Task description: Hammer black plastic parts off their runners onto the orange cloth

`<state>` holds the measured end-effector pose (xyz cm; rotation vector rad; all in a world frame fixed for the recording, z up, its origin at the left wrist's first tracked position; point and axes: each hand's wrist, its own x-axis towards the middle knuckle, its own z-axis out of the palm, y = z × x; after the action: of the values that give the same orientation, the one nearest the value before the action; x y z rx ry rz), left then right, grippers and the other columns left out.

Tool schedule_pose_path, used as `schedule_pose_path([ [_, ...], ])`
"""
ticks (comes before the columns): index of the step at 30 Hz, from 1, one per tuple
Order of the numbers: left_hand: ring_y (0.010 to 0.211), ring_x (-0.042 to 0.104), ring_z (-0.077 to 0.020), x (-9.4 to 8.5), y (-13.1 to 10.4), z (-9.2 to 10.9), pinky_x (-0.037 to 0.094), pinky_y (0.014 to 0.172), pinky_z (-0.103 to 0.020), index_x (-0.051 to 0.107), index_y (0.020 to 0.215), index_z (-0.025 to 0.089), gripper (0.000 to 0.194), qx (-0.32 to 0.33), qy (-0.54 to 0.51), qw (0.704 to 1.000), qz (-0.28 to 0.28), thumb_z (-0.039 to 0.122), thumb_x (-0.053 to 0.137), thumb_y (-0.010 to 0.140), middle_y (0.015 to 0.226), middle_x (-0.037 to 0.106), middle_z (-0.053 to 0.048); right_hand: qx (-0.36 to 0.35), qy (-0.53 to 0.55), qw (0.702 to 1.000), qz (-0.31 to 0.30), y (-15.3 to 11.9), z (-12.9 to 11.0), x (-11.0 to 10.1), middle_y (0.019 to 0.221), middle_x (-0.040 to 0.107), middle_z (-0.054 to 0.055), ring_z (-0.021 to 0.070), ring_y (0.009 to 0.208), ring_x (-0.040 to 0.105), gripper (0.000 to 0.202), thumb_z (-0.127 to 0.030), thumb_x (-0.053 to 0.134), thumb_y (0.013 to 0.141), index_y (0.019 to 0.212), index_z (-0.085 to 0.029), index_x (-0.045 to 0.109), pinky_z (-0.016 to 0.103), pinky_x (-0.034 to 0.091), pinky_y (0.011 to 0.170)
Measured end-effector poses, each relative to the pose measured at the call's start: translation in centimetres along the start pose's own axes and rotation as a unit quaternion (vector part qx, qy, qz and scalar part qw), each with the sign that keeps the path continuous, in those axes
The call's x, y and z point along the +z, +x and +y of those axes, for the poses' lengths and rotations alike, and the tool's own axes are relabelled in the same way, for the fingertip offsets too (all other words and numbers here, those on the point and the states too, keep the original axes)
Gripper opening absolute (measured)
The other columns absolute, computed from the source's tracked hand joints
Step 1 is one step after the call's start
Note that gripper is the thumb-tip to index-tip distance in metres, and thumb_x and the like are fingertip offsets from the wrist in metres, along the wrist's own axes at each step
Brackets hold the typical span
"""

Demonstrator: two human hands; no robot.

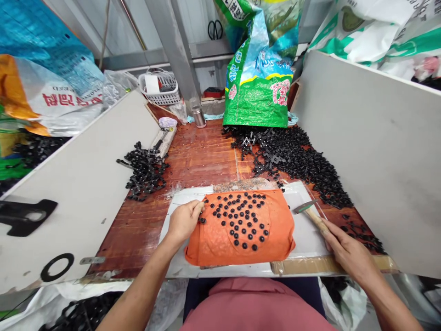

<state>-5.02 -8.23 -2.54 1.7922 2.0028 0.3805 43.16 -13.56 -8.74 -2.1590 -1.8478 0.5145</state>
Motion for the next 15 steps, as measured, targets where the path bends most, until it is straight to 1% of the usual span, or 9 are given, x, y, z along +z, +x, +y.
schedule_pose_path([
  [3,0.074,0.066,-0.0183,0.2,0.5,0.0,0.036,0.066,-0.025,0.067,0.077,0.022,0.040,-0.003,0.009,1.000,-0.012,0.041,0.039,0.100,0.078,0.074,-0.002,0.013,0.008,1.000,-0.018,0.0,0.1,0.0,0.132,0.071,0.004,0.0352,0.113,0.071,0.062,-0.061,0.038,0.097,0.146,-0.029,0.060,0.042,0.060,0.086],
  [7,0.076,0.067,-0.0190,0.8,0.6,0.3,0.035,0.065,-0.025,0.068,0.078,0.022,0.041,-0.004,0.018,0.999,-0.030,0.040,0.039,0.100,0.080,0.076,-0.003,0.019,0.002,1.000,-0.020,0.1,0.2,0.0,0.131,0.072,0.004,0.0361,0.112,0.072,0.064,-0.063,0.037,0.097,0.147,-0.029,0.059,0.043,0.060,0.085],
  [12,0.073,0.065,-0.0180,1.0,0.4,0.6,0.033,0.064,-0.025,0.068,0.077,0.022,0.042,-0.009,0.046,0.998,-0.037,0.038,0.038,0.102,0.077,0.074,-0.002,0.013,0.009,1.000,-0.021,0.1,0.8,0.4,0.135,0.069,0.004,0.0355,0.115,0.070,0.064,-0.062,0.036,0.098,0.149,-0.028,0.056,0.043,0.059,0.087],
  [15,0.072,0.065,-0.0179,0.9,0.3,0.8,0.032,0.063,-0.025,0.070,0.078,0.023,0.042,-0.010,0.072,0.997,-0.036,0.039,0.038,0.102,0.076,0.074,-0.002,-0.002,0.013,1.000,-0.008,0.0,0.8,0.4,0.129,0.073,0.003,0.0336,0.112,0.072,0.061,-0.061,0.038,0.098,0.145,-0.028,0.060,0.038,0.061,0.083],
])
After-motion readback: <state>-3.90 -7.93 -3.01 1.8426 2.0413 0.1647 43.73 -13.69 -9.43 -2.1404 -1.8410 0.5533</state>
